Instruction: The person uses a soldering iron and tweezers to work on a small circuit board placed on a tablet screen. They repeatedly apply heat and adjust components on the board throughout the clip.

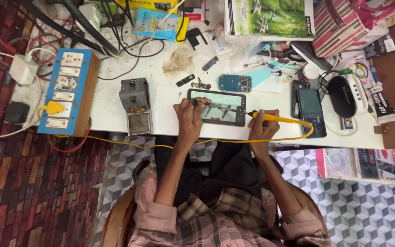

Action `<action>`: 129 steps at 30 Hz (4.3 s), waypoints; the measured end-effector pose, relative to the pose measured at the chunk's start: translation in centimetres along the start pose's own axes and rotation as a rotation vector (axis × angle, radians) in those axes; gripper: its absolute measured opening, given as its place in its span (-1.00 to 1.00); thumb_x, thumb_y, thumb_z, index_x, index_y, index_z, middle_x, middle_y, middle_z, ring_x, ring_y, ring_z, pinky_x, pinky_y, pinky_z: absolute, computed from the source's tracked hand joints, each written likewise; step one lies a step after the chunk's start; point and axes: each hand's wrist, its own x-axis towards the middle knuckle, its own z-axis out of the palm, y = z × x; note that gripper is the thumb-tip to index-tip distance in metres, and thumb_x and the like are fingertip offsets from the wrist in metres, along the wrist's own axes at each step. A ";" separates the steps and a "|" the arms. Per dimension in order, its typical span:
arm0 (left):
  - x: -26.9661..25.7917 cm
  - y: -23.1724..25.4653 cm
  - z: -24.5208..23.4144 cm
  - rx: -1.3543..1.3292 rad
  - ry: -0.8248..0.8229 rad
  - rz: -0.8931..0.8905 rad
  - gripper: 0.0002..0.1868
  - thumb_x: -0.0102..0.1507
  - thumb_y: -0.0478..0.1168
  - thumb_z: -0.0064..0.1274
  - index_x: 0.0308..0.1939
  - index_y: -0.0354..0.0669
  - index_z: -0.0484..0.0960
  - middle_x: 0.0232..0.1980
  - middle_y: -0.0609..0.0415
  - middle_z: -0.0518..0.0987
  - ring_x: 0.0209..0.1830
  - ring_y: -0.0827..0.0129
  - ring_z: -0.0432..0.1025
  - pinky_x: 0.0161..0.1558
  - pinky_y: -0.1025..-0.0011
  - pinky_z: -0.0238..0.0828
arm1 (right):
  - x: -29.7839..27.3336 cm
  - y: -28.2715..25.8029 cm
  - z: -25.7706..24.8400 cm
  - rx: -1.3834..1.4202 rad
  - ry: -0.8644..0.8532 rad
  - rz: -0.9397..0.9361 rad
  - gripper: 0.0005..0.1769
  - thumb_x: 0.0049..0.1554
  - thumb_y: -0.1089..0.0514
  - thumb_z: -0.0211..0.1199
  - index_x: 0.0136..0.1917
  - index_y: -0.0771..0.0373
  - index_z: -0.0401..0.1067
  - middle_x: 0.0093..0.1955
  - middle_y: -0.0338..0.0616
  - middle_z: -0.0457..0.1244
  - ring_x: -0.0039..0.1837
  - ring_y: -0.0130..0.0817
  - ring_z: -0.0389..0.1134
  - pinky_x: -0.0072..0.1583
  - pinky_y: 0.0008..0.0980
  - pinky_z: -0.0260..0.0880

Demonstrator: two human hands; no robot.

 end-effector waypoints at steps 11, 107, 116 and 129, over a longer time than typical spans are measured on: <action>-0.2 -0.4 0.1 0.007 -0.004 -0.010 -0.82 0.35 -0.45 -0.04 -0.09 -0.12 0.61 -0.04 0.25 0.72 -0.16 0.41 0.37 0.07 0.31 0.02 | 2.4 -3.0 1.6 -0.388 -0.111 -0.363 -0.77 0.37 0.24 0.12 -0.10 0.36 0.20 -0.39 -0.10 0.23 -0.41 -0.32 0.24 -0.31 -0.34 0.17; 0.8 -1.1 0.0 -0.335 0.007 -0.282 -0.85 0.46 -0.29 -0.15 -0.05 -0.31 0.50 -0.04 0.03 0.76 -0.62 0.71 0.06 -0.54 0.53 -0.02 | 2.4 3.9 -2.6 0.398 -0.194 0.240 -0.69 0.41 -0.02 0.10 0.10 0.25 0.15 -0.36 -0.06 0.22 -0.42 -0.39 0.26 -0.34 -0.48 0.19; 0.6 -1.8 0.1 -0.277 0.034 -0.156 -0.85 0.52 -0.29 -0.18 0.02 -0.30 0.48 0.04 0.00 0.75 -0.35 0.63 0.26 -0.26 0.51 0.25 | 2.4 4.4 -2.3 0.355 -0.226 0.233 -0.70 0.39 0.00 0.10 0.07 0.27 0.15 -0.37 -0.06 0.20 -0.43 -0.39 0.28 -0.36 -0.49 0.20; 0.5 -1.5 -0.1 -0.326 0.025 -0.095 -0.87 0.49 -0.33 -0.17 0.02 -0.32 0.48 -0.01 -0.09 0.74 -0.03 0.51 0.57 -0.03 0.48 0.40 | 2.1 4.1 -2.1 0.350 -0.181 0.215 -0.72 0.38 0.03 0.09 0.05 0.28 0.16 -0.41 -0.06 0.22 -0.47 -0.41 0.25 -0.39 -0.51 0.17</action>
